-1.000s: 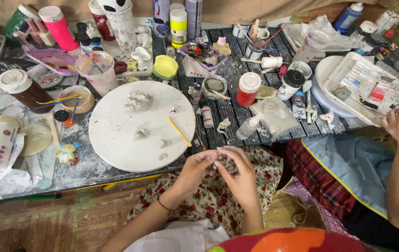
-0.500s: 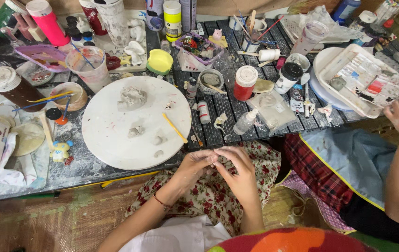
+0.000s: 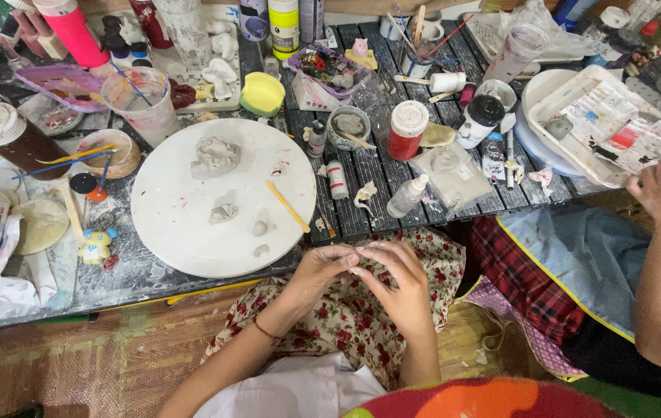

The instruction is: The person shapes small pieces of clay into rounded forms using both hands and a yellow sculpting tool. They repeatedly roll, pinch, and smooth the clay on a white rotating plate, occasionally picking up and repositioning the pieces.

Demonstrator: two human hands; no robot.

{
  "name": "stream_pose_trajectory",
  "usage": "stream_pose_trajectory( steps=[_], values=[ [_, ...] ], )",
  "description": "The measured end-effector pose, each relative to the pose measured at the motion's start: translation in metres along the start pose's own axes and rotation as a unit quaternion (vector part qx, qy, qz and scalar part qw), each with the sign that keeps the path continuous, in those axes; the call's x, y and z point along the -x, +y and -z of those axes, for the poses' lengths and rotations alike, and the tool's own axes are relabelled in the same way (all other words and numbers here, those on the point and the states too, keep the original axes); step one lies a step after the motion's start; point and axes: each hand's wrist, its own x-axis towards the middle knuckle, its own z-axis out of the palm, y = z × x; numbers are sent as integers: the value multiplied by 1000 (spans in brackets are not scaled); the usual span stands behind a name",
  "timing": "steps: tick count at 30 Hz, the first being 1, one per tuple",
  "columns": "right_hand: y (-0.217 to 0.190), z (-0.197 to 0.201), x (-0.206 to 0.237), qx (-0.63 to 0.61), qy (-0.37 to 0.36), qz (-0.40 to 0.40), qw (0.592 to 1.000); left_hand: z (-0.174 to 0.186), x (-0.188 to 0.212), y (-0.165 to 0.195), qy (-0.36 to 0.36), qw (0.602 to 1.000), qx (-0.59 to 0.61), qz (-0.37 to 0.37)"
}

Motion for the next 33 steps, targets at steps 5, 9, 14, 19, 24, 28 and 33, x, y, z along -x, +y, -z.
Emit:
stream_pose_trajectory(
  steps=[5,9,14,19,24,28,33],
  values=[
    [-2,0,0,47,29,34,998,-3,2,5,-6,998,-48,-30],
    [-5,1,-3,76,42,52,995,-5,5,12,0,996,-79,-28],
    [-5,0,-6,53,51,44,996,-9,9,20,2,990,-124,-66],
    [-3,1,-3,9,85,26,996,-13,8,23,6,996,-80,-39],
    [5,-1,3,-11,87,5,996,-14,7,21,-2,996,-71,-50],
    [12,-5,4,-27,92,5,995,-14,6,18,4,997,-63,-41],
    [17,-5,7,-23,83,-11,996,-15,3,12,7,995,-59,-78]
  ],
)
